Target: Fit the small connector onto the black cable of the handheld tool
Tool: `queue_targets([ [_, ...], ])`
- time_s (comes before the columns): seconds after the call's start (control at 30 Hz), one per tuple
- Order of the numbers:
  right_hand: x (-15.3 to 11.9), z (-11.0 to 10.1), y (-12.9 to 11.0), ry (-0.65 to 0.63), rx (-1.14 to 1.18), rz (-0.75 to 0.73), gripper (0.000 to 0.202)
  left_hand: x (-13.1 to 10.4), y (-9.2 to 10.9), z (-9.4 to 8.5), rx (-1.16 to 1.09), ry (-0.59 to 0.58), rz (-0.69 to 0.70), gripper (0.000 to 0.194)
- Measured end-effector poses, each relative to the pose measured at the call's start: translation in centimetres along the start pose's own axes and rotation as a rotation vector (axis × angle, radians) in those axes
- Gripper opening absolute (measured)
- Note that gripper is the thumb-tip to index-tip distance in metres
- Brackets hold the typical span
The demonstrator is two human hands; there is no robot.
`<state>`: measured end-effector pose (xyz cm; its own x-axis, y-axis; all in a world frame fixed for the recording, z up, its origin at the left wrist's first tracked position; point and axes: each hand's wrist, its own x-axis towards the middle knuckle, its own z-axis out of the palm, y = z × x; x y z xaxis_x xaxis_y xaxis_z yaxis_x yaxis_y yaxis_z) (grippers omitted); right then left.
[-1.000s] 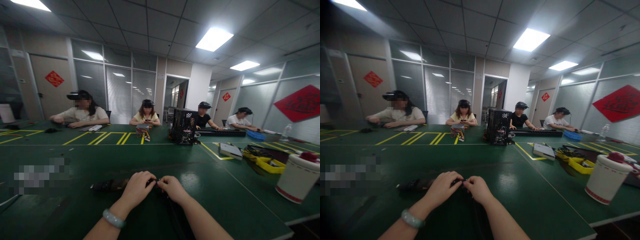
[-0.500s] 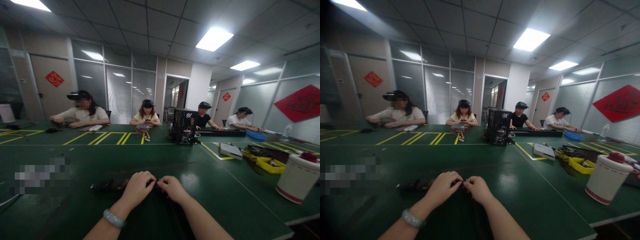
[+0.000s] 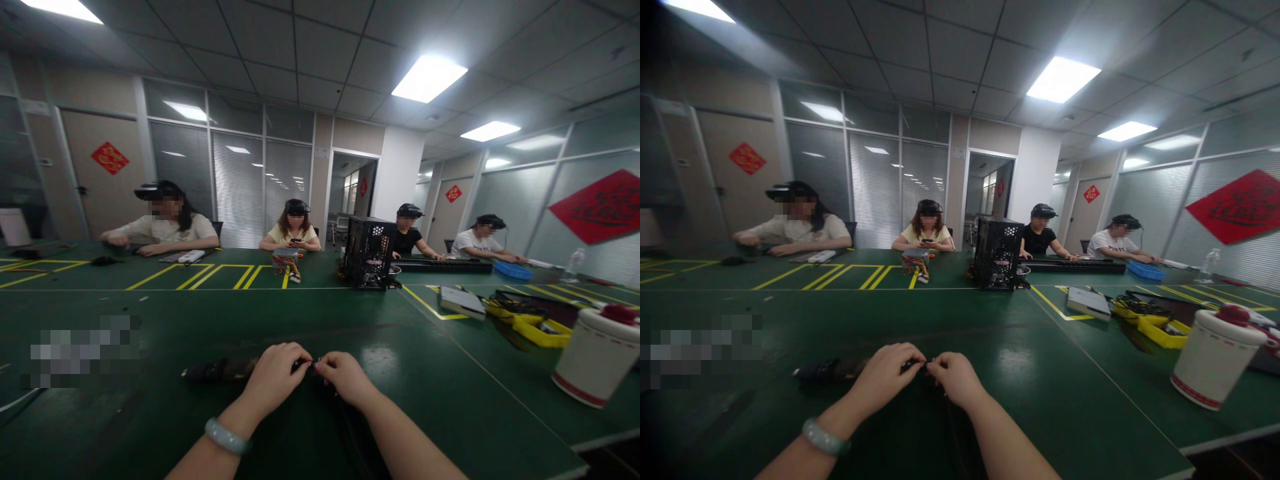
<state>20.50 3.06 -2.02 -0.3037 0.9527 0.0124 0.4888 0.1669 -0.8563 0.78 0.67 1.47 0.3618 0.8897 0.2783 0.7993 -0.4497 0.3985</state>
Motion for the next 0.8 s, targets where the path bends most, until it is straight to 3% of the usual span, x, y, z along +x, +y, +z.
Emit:
queue_targets([
  [0.8,0.14,0.11,-0.02,-0.018,0.01,0.043,0.022,-0.05,0.09,-0.03,-0.005,0.021,0.015,0.024],
])
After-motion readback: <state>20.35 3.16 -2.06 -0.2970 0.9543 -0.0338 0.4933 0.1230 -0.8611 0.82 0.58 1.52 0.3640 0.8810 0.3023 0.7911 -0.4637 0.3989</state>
